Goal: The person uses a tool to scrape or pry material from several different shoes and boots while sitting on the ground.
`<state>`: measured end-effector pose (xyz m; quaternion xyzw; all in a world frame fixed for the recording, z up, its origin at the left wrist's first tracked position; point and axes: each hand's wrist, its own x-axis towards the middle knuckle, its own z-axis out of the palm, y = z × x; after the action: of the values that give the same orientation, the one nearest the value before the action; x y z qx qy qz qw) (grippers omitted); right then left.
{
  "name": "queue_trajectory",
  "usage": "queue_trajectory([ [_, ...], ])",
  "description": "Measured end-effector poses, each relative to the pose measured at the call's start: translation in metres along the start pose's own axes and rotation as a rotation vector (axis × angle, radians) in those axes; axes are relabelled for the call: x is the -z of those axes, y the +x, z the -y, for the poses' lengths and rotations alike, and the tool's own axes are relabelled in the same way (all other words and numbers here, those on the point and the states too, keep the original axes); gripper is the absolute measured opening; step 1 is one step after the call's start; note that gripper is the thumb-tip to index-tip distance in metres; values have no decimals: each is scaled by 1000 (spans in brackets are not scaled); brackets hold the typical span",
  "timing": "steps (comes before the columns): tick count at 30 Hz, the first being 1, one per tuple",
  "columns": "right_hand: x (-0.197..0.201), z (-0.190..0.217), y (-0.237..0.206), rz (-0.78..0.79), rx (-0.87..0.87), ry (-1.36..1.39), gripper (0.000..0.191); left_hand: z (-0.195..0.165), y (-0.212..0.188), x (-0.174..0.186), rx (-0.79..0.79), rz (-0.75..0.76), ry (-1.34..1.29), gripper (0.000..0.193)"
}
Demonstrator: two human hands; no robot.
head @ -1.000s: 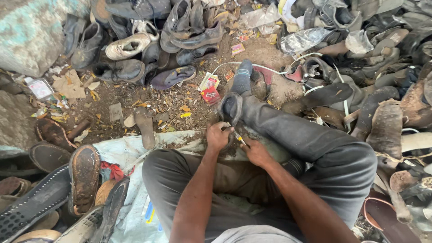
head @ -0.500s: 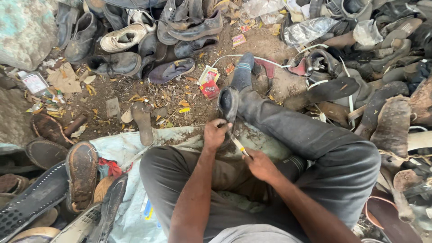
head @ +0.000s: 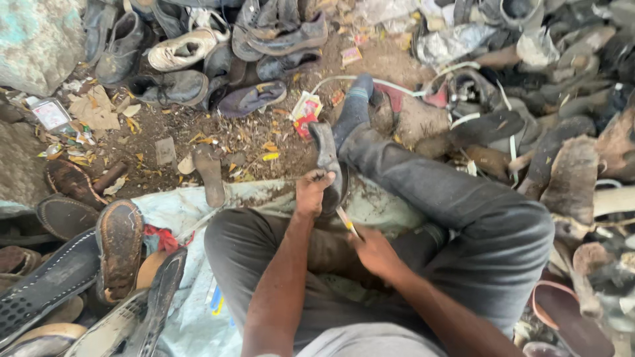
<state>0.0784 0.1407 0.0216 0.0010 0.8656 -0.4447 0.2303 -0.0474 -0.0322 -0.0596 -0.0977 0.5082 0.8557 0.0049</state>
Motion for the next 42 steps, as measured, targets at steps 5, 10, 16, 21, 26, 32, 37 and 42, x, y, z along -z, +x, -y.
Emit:
queue_trajectory([
  [5, -25, 2, -3, -209, 238, -112, 28, 4, -1, 0, 10, -25, -249, 11],
  [10, -29, -7, -53, -40, -48, -96, 38, 8, -5, -2, 95, 7, -394, 7],
  [16, -40, 3, -13, -179, 63, -137, 31, 3, -15, 1, 141, 69, -541, 7],
  [21, -43, -1, -41, -295, 230, 27, 37, 8, -16, -1, 156, 20, -597, 6],
  [26, -37, 1, -37, -159, -89, 190, 27, 12, -16, -1, 125, 87, -608, 9],
  [32, -55, 0, -11, -272, 17, 131, 29, 13, -18, 2, 186, 87, -703, 9],
  [37, -67, -7, -36, -275, 159, 198, 34, 15, -16, 1, 112, 68, -720, 11],
  [42, -76, 2, 2, -223, -65, 269, 28, -1, -24, -1, 173, 103, -763, 25],
])
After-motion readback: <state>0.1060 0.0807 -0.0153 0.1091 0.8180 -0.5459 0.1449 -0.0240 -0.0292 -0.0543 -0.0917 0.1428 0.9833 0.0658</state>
